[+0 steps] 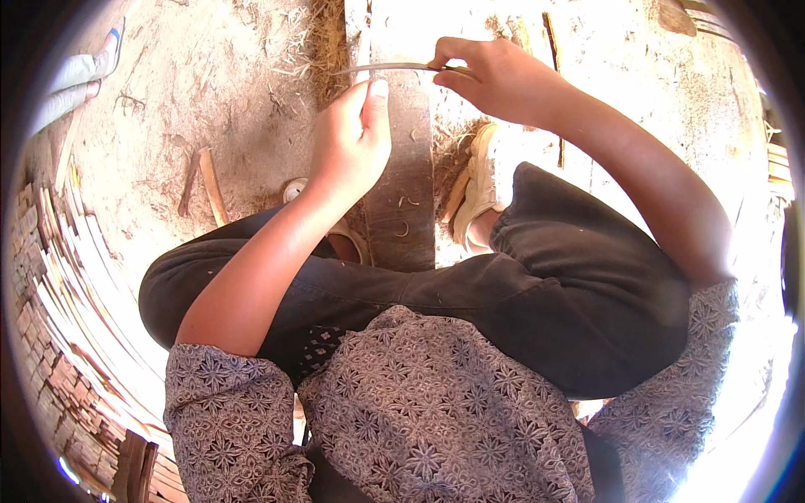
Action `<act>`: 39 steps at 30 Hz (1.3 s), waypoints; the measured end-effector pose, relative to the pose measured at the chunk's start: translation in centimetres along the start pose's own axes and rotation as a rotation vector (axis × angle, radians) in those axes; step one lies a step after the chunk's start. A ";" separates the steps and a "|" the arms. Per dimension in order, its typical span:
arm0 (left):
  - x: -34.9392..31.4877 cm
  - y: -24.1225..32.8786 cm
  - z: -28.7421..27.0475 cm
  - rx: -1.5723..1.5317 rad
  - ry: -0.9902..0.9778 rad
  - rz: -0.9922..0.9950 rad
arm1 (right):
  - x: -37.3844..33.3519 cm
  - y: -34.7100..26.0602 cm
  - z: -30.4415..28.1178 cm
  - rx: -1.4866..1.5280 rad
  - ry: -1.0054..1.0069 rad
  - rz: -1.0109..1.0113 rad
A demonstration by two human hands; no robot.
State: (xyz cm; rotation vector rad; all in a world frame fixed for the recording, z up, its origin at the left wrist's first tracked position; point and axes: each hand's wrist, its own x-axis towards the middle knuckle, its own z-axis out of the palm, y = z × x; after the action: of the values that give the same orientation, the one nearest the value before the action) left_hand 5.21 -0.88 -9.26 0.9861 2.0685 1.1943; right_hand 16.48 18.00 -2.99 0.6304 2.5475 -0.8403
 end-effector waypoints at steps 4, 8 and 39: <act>0.0 0.6 0.2 0.033 -0.020 -0.013 | -0.5 2.8 2.3 -0.002 0.162 -0.094; -0.1 0.5 0.8 0.010 -0.030 0.003 | 1.0 2.5 2.5 -0.032 0.089 -0.062; 0.0 0.1 0.3 -0.094 -0.047 0.012 | 4.5 1.4 4.3 0.118 0.152 -0.238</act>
State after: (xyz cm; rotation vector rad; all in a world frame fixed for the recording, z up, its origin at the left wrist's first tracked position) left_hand 5.49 -0.71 -9.36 0.9746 1.9549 1.2504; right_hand 14.41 17.61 -9.02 0.4451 2.7650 -1.0660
